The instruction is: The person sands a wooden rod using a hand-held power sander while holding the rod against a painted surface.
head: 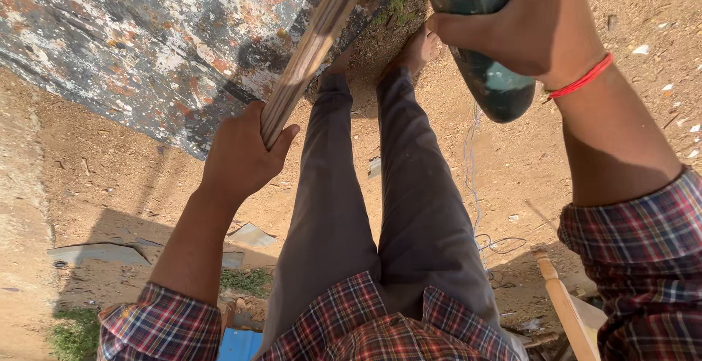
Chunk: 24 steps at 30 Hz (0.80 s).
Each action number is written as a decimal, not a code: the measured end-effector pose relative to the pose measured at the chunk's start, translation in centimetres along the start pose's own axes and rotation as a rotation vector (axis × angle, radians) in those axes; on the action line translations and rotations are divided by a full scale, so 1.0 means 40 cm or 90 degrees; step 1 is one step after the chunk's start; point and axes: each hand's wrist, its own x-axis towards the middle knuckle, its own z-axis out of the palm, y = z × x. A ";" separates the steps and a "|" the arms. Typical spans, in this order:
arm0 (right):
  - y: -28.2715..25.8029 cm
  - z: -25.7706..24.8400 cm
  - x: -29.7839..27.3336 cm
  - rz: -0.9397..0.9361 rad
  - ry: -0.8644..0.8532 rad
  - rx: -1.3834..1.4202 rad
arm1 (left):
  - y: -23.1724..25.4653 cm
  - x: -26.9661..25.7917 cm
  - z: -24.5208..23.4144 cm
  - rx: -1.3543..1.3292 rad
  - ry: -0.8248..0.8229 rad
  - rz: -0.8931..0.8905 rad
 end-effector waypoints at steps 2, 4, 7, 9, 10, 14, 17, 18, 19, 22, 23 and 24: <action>-0.087 0.036 -0.022 0.134 -0.028 0.108 | -0.004 -0.004 -0.011 -0.025 0.029 0.028; -0.128 0.059 -0.046 0.199 -0.064 0.069 | -0.015 -0.005 -0.020 -0.050 0.029 0.033; -0.105 0.066 -0.087 0.157 -0.042 0.082 | -0.029 0.000 -0.018 -0.071 -0.022 0.001; -0.040 0.037 -0.102 0.209 -0.062 0.126 | -0.032 0.004 -0.004 -0.063 -0.068 -0.028; -0.001 0.017 -0.104 0.181 -0.049 0.131 | -0.034 0.001 0.003 -0.097 -0.063 -0.012; 0.133 -0.039 -0.052 0.035 -0.006 -0.026 | -0.036 -0.005 0.029 -0.171 -0.033 0.074; 0.131 -0.033 -0.012 -0.006 -0.036 -0.103 | -0.027 -0.014 0.034 -0.160 -0.030 0.052; 0.119 -0.025 0.008 -0.018 -0.043 -0.128 | -0.024 -0.013 0.030 -0.151 -0.033 0.031; 0.103 -0.014 0.028 -0.030 -0.050 -0.153 | -0.023 -0.013 0.021 -0.147 -0.015 0.047; 0.000 0.041 0.003 0.071 -0.011 0.096 | -0.029 -0.023 0.003 -0.139 0.031 0.080; -0.038 0.058 -0.014 0.174 -0.073 0.112 | -0.033 -0.023 -0.003 -0.133 0.048 0.083; -0.069 0.071 -0.030 0.173 -0.080 0.102 | -0.037 -0.026 -0.005 -0.127 0.063 0.082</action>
